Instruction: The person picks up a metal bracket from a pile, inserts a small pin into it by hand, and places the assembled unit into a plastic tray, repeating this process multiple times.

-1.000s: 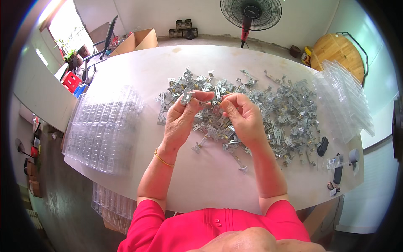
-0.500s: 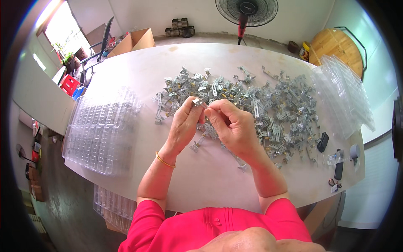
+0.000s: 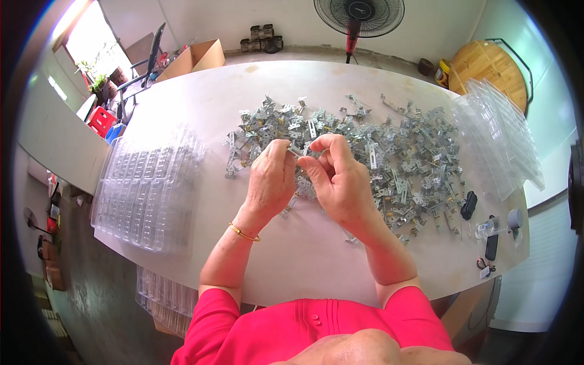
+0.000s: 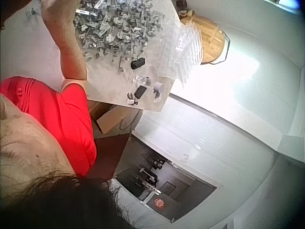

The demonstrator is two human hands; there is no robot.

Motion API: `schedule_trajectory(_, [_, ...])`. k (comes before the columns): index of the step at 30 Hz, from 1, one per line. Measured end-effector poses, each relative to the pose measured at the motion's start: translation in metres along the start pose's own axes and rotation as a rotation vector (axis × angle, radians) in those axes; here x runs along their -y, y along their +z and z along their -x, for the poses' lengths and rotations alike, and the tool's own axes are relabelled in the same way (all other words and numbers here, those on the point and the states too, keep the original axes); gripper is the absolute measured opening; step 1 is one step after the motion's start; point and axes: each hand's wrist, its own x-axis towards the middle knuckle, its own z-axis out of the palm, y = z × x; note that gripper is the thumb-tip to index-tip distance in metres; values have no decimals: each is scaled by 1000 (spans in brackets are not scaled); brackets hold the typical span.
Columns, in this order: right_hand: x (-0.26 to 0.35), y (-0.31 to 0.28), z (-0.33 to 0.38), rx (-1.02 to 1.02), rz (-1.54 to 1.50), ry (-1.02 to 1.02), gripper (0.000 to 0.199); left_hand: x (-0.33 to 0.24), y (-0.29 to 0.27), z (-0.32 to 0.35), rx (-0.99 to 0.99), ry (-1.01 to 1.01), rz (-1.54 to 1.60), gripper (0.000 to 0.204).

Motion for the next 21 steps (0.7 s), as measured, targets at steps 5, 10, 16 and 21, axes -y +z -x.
schedule_trajectory(5, [2, 2, 1, 7, -20, 7, 12, 4, 1, 1, -8, 69, -93, 8])
schedule_trajectory(10, [-5, 4, -1, -65, 89, -197, 11, 3, 4, 1, -14, 147, -194, 9])
schedule_trajectory(16, [-3, -1, -6, -202, 74, -338, 14, -1, 8, 4, 81, 190, -165, 4])
schedule_trajectory(21, [2, -13, -5, -179, -82, -134, 9, -8, -5, 0, 162, -381, 500, 16])
